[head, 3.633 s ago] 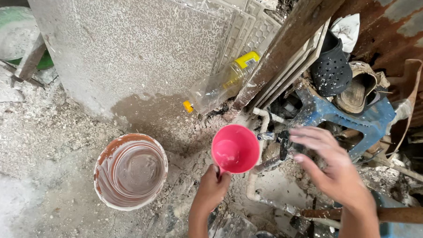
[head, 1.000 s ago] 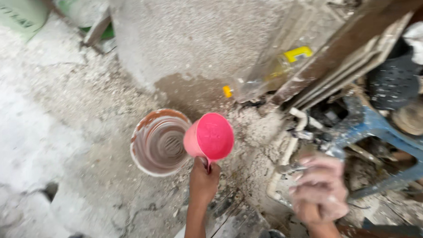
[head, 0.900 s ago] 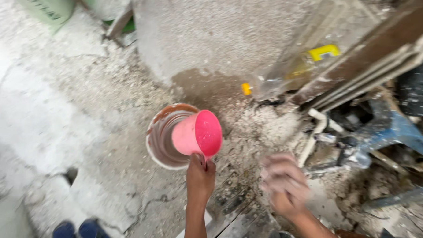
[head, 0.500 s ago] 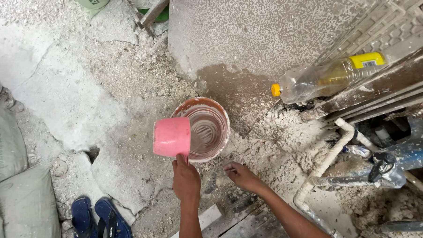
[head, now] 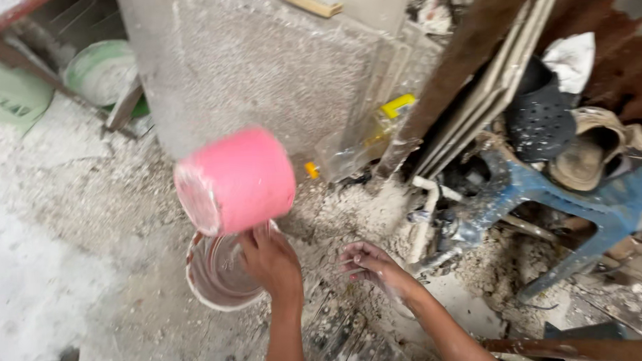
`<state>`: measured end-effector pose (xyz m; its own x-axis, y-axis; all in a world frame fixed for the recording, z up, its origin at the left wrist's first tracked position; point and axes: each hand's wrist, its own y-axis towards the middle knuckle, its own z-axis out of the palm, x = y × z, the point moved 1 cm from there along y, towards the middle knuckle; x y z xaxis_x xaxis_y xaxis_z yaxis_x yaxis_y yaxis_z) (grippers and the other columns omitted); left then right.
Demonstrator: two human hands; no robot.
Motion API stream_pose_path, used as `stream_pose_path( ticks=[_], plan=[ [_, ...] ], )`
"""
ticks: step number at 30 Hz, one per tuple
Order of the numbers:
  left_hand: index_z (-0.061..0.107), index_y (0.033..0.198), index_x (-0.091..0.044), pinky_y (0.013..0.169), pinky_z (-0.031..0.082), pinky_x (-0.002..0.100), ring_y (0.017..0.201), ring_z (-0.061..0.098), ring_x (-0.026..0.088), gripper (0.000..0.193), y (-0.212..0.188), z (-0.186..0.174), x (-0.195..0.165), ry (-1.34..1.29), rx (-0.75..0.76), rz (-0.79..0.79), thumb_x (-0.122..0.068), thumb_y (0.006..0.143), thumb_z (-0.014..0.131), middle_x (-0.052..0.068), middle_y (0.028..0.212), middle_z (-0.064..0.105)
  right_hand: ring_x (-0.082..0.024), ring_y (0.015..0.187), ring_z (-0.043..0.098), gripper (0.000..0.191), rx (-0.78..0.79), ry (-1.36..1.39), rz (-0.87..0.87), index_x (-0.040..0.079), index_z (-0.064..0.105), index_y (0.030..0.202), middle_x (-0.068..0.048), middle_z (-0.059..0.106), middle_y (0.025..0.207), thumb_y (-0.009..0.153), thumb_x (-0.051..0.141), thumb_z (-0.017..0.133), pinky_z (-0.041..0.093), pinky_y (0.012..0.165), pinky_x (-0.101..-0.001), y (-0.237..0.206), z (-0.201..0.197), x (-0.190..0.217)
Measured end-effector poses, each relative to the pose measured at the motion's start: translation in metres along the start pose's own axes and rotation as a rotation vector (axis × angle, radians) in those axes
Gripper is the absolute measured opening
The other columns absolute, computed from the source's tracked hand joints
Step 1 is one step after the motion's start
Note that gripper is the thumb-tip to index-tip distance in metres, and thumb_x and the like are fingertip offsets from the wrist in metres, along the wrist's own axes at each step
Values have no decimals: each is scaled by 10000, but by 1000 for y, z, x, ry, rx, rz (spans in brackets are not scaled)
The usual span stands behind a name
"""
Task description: The person carries a long plaster molding to a work table and brushes a brown stain along its recessed channel using a brush. They then fill a pink cup with water from a tap, scoop gypsum casting powder from a woven bag into a bowl, and mix the powder and water by hand in the bowl.
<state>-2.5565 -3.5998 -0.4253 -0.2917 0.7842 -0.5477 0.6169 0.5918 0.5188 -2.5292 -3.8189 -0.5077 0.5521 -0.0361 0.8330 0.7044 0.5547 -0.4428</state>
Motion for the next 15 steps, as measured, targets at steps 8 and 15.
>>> stream_pose_path(
  ticks=[8, 15],
  plan=[
    [601, 1453, -238, 1040, 341, 540, 1129, 563, 246, 484, 198, 63, -172, 2, -148, 691, -49, 1008, 612, 78, 1197, 614, -217, 1145, 673, 426, 11, -288, -116, 111, 591, 1303, -85, 699, 1188, 970, 375, 579, 588, 991, -375, -61, 8, 41],
    [626, 1392, -156, 1200, 89, 609, 1416, 410, 278, 431, 255, 142, -250, 690, -121, 925, -137, 963, 604, 80, 1361, 545, -202, 1145, 673, 400, 47, -214, -97, 93, 607, 1265, -76, 698, 1190, 985, 377, 578, 554, 997, -380, -37, 11, 38]
  ],
)
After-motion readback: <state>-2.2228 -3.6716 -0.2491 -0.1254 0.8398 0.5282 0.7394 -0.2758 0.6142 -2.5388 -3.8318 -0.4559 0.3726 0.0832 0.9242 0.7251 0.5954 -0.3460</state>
